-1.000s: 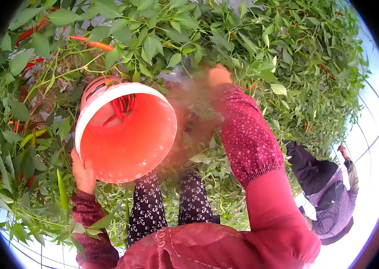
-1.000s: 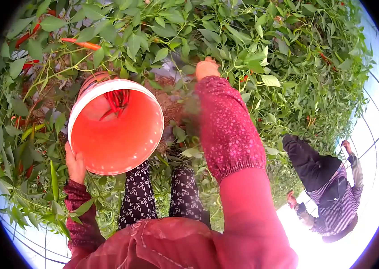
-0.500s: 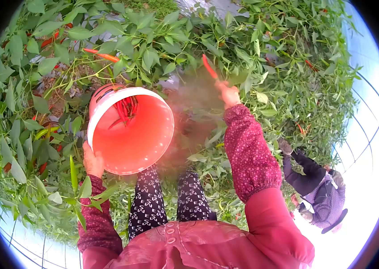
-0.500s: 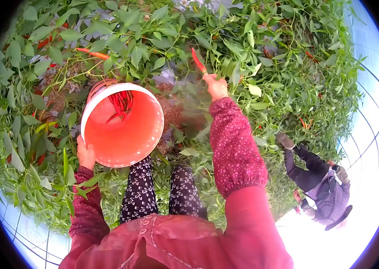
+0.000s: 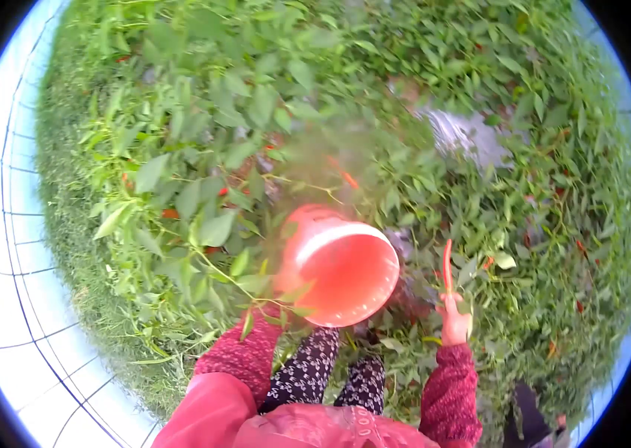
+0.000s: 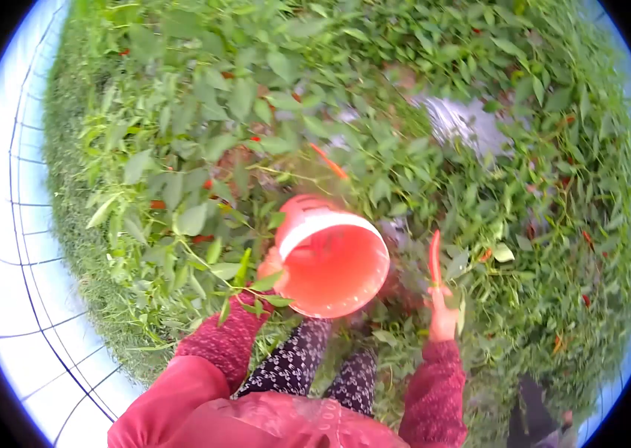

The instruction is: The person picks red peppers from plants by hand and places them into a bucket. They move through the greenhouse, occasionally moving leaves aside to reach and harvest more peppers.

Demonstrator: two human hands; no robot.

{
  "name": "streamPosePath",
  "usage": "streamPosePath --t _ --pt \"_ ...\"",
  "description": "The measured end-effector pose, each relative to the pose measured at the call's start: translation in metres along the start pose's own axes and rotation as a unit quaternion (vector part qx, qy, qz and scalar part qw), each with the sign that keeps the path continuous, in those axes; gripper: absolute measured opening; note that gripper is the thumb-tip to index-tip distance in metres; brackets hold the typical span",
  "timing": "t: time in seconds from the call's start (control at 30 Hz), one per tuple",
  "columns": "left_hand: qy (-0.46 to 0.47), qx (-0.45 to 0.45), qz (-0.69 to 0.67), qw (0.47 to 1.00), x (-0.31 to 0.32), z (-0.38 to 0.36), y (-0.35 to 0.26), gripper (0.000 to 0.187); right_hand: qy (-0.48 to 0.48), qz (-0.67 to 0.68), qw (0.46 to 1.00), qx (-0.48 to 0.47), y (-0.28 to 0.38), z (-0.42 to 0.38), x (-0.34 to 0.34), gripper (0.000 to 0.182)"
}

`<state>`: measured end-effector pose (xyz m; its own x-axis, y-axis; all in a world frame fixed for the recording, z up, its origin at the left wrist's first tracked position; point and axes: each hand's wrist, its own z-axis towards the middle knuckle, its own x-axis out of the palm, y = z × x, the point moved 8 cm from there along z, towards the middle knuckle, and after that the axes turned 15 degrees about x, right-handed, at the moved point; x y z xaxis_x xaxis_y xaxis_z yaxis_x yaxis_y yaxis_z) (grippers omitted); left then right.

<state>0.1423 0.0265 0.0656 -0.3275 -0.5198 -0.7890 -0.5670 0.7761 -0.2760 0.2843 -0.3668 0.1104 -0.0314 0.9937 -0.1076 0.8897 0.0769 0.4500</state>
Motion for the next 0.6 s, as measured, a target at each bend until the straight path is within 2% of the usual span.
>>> streamPosePath --t 0.07,0.13,0.2,0.27,0.33,0.37,0.4,0.47,0.5,0.57,0.6 --pt "-0.007 -0.009 -0.066 0.998 0.003 0.005 -0.002 0.036 0.078 -0.098 0.992 0.0 0.001 -0.026 0.036 0.017" --pt "0.0 -0.02 -0.144 0.989 0.003 0.008 -0.006 0.037 0.124 -0.138 0.982 0.024 -0.022 -0.041 0.064 0.018" --pt "0.008 -0.017 -0.215 0.976 -0.002 0.005 -0.009 0.038 0.107 -0.271 0.956 0.034 -0.051 -0.044 0.082 0.016" --pt "0.012 -0.009 -0.287 0.958 -0.008 -0.004 -0.012 0.039 0.107 -0.376 0.917 -0.08 -0.063 -0.051 0.103 0.018" --pt "0.017 0.006 -0.363 0.931 -0.009 -0.014 -0.015 0.04 0.083 -0.475 0.874 -0.069 -0.096 -0.039 0.11 0.02" --pt "0.021 0.015 -0.404 0.914 -0.008 -0.019 -0.018 0.04 0.097 -0.439 0.893 -0.021 -0.11 -0.034 0.111 0.021" --pt "0.025 0.026 -0.442 0.896 -0.007 -0.024 -0.019 0.041 0.096 -0.437 0.894 -0.03 -0.101 -0.037 0.116 0.021" --pt "0.034 0.046 -0.516 0.855 -0.006 -0.033 -0.022 0.042 0.102 -0.374 0.922 -0.022 -0.077 -0.058 0.118 0.023" --pt "0.039 0.048 -0.573 0.817 0.001 -0.037 -0.019 0.043 0.124 -0.344 0.931 -0.02 -0.034 -0.095 0.129 0.022" --pt "0.056 0.025 -0.738 0.672 0.017 -0.042 -0.018 0.044 0.15 -0.321 0.934 -0.039 -0.037 -0.095 0.119 0.022" --pt "0.058 0.033 -0.747 0.661 0.021 -0.04 -0.017 0.044 0.179 -0.3 0.936 -0.052 -0.039 -0.098 0.116 0.023"
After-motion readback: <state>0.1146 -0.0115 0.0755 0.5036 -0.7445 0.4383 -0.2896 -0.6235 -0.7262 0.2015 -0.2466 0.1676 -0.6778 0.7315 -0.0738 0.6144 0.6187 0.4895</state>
